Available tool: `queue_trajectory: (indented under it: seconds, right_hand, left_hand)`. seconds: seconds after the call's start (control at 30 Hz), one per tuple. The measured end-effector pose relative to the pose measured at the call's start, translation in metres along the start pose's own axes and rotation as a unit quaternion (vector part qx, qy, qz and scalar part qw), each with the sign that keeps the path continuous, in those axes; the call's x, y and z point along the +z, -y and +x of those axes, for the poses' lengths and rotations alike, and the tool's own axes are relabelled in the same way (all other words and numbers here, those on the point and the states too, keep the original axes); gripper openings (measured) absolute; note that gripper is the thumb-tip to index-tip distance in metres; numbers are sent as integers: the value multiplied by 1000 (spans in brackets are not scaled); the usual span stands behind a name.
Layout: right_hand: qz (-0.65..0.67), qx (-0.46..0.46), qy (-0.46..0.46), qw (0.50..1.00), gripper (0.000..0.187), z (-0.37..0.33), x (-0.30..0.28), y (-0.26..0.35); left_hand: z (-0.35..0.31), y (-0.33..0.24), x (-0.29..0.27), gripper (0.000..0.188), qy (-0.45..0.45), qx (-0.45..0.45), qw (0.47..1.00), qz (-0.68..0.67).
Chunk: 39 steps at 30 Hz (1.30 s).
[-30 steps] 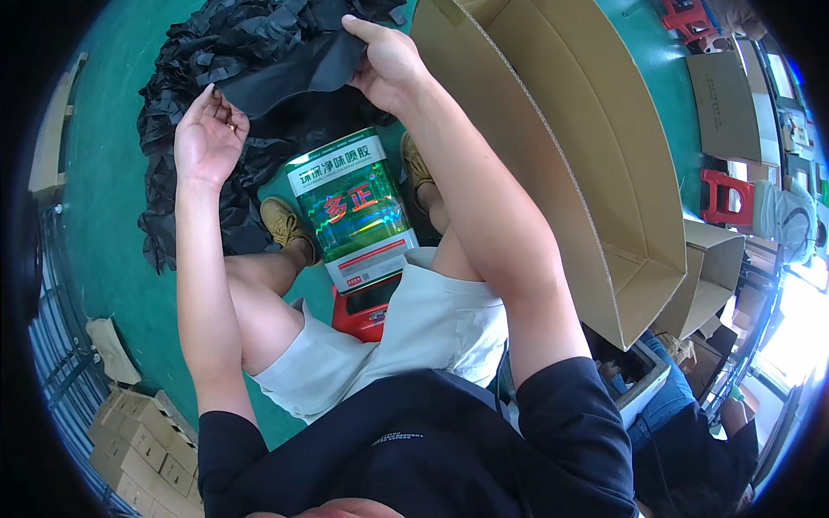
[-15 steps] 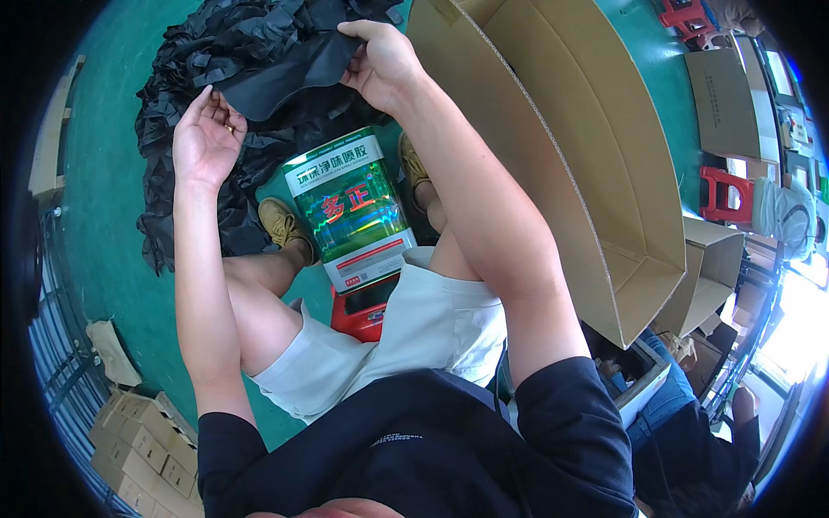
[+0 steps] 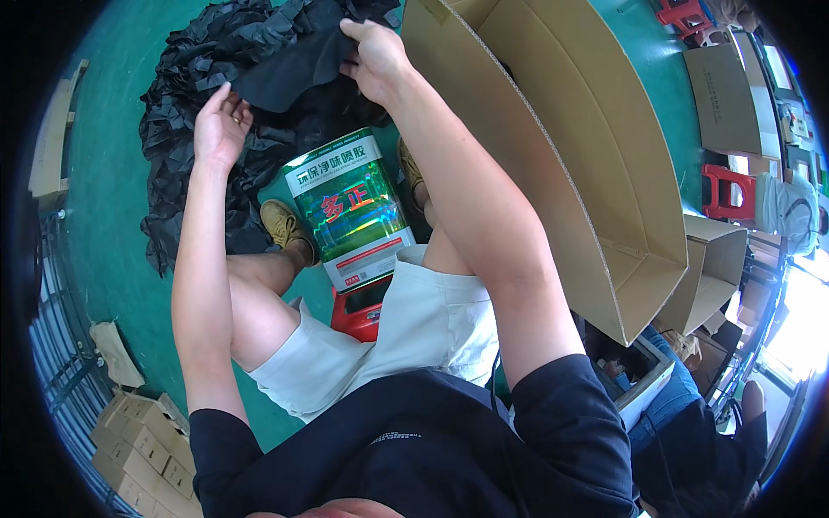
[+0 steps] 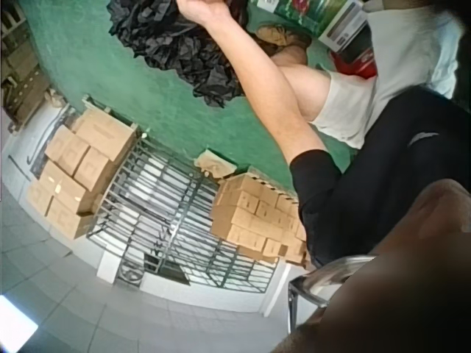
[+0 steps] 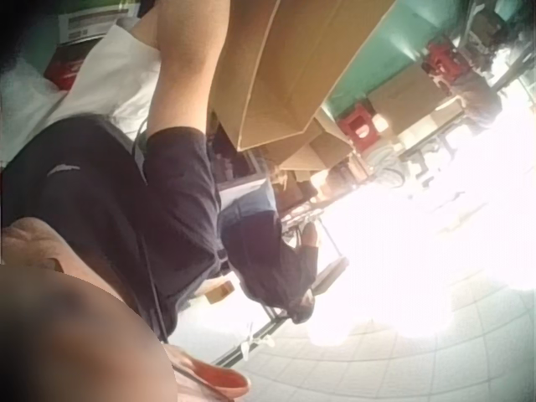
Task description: The recorder is inspecting, weighing, and packing black fabric bags into a cardboard box on a warehouse floor.
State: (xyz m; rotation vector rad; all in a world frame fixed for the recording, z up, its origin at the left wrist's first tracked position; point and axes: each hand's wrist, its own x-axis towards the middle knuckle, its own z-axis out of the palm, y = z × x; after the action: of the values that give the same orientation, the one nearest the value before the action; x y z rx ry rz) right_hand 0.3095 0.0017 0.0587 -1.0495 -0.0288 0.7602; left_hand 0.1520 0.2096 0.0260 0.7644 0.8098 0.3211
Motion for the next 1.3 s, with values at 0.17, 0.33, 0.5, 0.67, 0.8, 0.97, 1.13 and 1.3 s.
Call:
queue_trajectory:
  seconds: [0.17, 0.33, 0.5, 0.67, 0.8, 0.97, 1.13, 1.3]
  right_hand:
    - [81, -20, 82, 993, 16, -18, 13, 14]
    - [-128, 129, -76, 980, 20, -7, -34, -65]
    - [-191, 212, -167, 944, 29, -33, -133, -204]
    - [-232, 224, -275, 906, 42, -52, -161, -281]
    - [-305, 221, -299, 877, 42, -101, -114, -250]
    - [-353, 138, -220, 899, 31, -113, -113, -239]
    - [-275, 166, -182, 929, 38, -110, -123, -236]
    - [-235, 205, -181, 933, 45, -110, -117, -237]
  left_hand:
    - [-21, -18, 7, 21, 70, 142, 987, -3]
    - [1, 42, -33, 19, -44, -40, 990, 125]
    - [-1, 186, -137, 22, -93, -132, 983, 89]
    - [-62, 244, -123, 21, -172, -137, 973, 77]
    - [-88, 250, -150, 22, -220, -131, 964, 77]
    - [-85, 260, -147, 25, -216, -133, 964, 79]
    - [-86, 263, -131, 30, -184, -98, 974, 85]
    - [-82, 265, -131, 27, -198, -128, 969, 69]
